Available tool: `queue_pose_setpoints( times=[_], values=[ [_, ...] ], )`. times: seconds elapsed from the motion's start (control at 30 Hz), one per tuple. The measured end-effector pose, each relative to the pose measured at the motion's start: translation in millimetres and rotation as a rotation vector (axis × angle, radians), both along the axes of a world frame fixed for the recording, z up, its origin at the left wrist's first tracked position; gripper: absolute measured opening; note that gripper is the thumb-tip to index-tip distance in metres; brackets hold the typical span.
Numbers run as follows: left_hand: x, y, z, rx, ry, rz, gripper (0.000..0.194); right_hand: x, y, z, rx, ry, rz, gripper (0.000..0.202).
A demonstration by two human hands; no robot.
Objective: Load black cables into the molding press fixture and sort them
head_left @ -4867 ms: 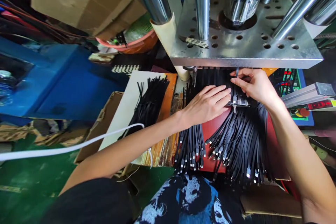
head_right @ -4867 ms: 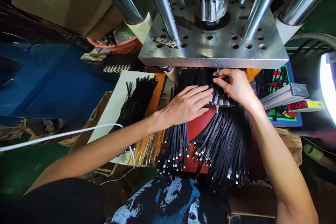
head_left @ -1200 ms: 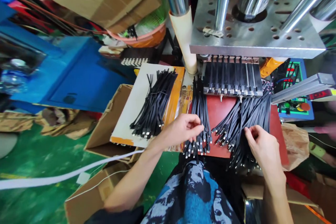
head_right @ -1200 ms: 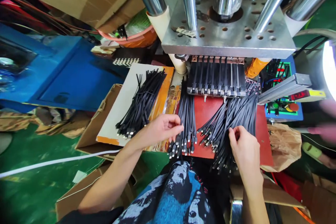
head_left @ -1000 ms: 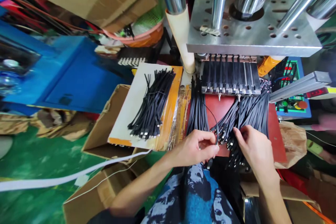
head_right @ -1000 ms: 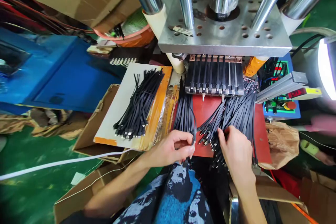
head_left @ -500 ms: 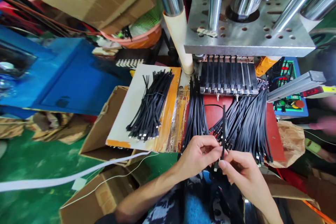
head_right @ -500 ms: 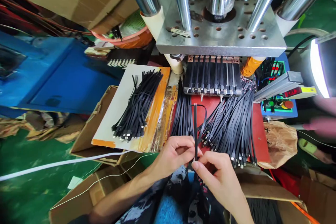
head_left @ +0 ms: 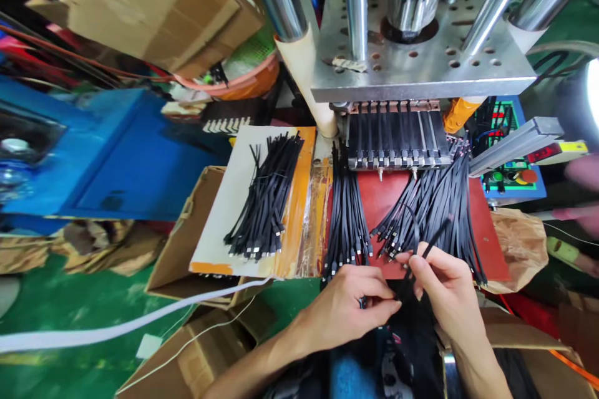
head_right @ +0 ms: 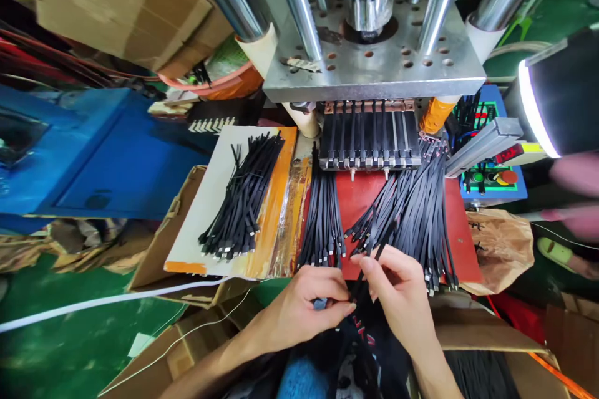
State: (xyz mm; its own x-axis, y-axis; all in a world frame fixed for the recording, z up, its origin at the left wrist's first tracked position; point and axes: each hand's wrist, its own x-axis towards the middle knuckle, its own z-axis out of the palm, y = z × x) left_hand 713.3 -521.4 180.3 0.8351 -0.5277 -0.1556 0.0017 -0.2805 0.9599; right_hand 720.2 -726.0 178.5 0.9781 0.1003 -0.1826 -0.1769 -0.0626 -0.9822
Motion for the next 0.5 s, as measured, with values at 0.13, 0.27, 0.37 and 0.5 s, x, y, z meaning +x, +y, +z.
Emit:
queue_pose_setpoints(
  times=[0.13,0.27,0.37,0.5],
  values=[
    [-12.3,4.6,-22.3,0.257,0.040,-0.144,0.020,10.8,-7.2,-4.2,-0.057,-0.008,-0.165,0.030],
    [-0.6,5.8,-18.0,0.382,0.064,-0.232,0.016,15.1,-12.5,-7.3,-0.107,-0.101,-0.142,0.032],
    [32.3,1.5,10.8,0.284,0.013,0.035,0.038,12.0,-7.5,-9.9,-0.141,-0.163,-0.020,0.033],
    [77.7,-9.1,42.2,0.001,-0.132,0.126,0.030,5.6,3.7,-15.0,-0.208,-0.230,0.101,0.032]
  ],
)
